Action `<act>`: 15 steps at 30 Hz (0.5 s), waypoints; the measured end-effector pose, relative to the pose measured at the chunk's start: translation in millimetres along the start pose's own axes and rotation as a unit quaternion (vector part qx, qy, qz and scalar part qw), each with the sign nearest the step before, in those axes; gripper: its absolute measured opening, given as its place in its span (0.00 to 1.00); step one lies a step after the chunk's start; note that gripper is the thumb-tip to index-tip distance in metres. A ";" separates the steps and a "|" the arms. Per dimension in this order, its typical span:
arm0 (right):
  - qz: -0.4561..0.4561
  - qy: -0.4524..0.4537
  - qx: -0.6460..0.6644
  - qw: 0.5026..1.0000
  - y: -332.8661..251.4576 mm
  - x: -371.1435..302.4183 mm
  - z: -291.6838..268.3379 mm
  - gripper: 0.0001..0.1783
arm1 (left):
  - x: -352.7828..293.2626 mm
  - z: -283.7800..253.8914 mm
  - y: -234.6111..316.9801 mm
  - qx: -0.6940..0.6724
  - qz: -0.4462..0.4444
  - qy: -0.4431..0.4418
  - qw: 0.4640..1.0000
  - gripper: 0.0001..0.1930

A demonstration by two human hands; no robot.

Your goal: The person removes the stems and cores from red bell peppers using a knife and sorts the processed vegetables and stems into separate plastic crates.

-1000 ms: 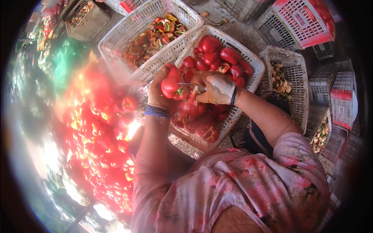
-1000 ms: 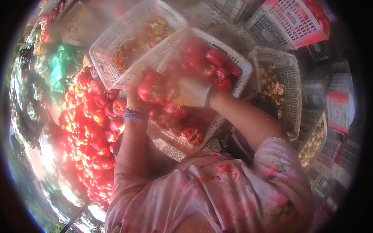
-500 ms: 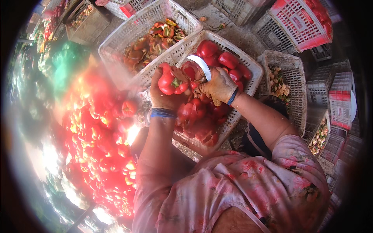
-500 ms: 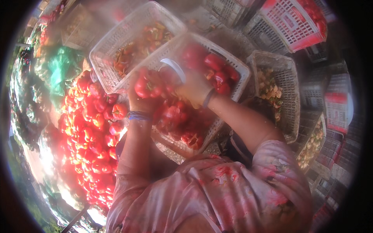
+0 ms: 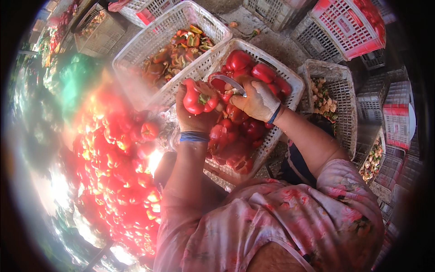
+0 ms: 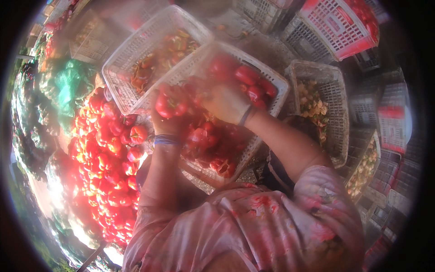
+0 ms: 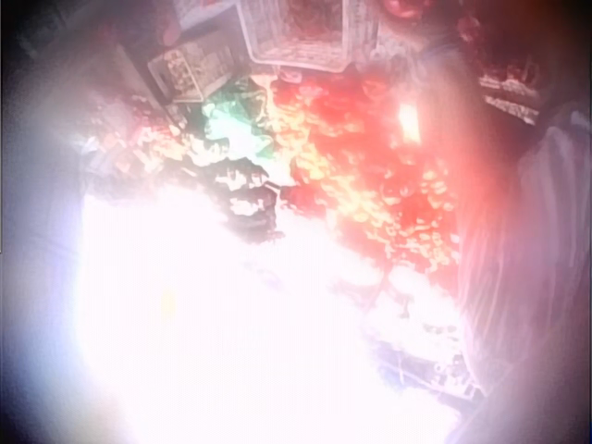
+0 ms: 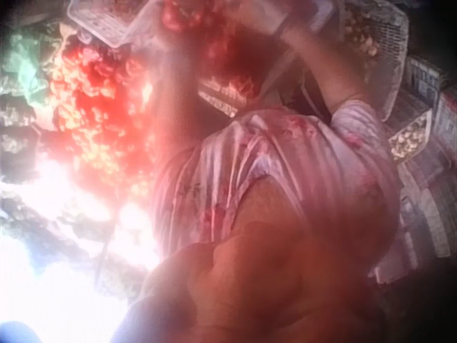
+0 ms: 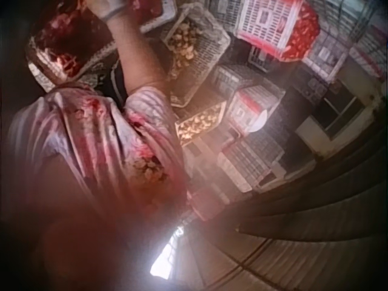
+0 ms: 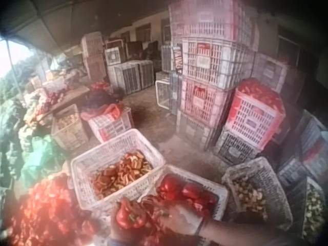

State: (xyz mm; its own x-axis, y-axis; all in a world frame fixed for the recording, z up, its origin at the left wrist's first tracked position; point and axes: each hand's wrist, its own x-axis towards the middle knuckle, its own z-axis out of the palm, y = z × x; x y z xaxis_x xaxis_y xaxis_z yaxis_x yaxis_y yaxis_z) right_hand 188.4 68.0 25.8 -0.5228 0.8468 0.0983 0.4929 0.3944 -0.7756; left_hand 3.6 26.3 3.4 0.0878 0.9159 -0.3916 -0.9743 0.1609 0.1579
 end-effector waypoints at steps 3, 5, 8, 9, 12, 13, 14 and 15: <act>0.098 0.020 0.044 0.994 17.7 3.4 7.7 0.13 | 0.7 4.2 -4.1 0.030 0.013 0.019 0.999 0.16; 0.232 0.008 0.192 0.954 9.7 8.6 1.0 0.12 | 0.8 3.8 -5.6 0.044 0.019 0.028 0.998 0.16; 0.329 0.035 0.464 0.822 8.1 12.0 -2.0 0.11 | 1.5 4.6 -6.4 0.058 0.022 0.034 0.997 0.17; 0.353 0.050 0.525 0.773 11.8 11.3 2.1 0.11 | 1.4 5.6 -6.3 0.063 0.021 0.035 0.997 0.17; 0.324 -0.004 0.572 0.754 -3.2 8.2 0.2 0.12 | 2.1 5.7 -5.6 0.081 0.022 0.047 0.995 0.18; 0.302 -0.024 0.569 0.765 -5.4 7.0 -0.4 0.12 | 1.2 5.8 -6.5 0.090 0.022 0.053 0.994 0.18; 0.280 -0.044 0.565 0.775 -6.9 6.0 -1.0 0.12 | 1.0 6.6 -8.4 0.099 0.022 0.061 0.993 0.19; 0.258 -0.064 0.561 0.784 -8.8 5.3 -2.1 0.12 | 0.3 9.5 -10.2 0.105 0.023 0.068 0.992 0.19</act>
State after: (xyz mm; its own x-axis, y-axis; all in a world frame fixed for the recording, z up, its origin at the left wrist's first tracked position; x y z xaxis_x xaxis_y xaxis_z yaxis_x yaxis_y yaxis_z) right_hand 182.8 69.8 34.5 -0.5562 0.7193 -0.4162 -0.2220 -0.6112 -0.7597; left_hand 15.5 28.4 10.3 0.0015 0.8683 -0.4960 -0.9109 0.2059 0.3577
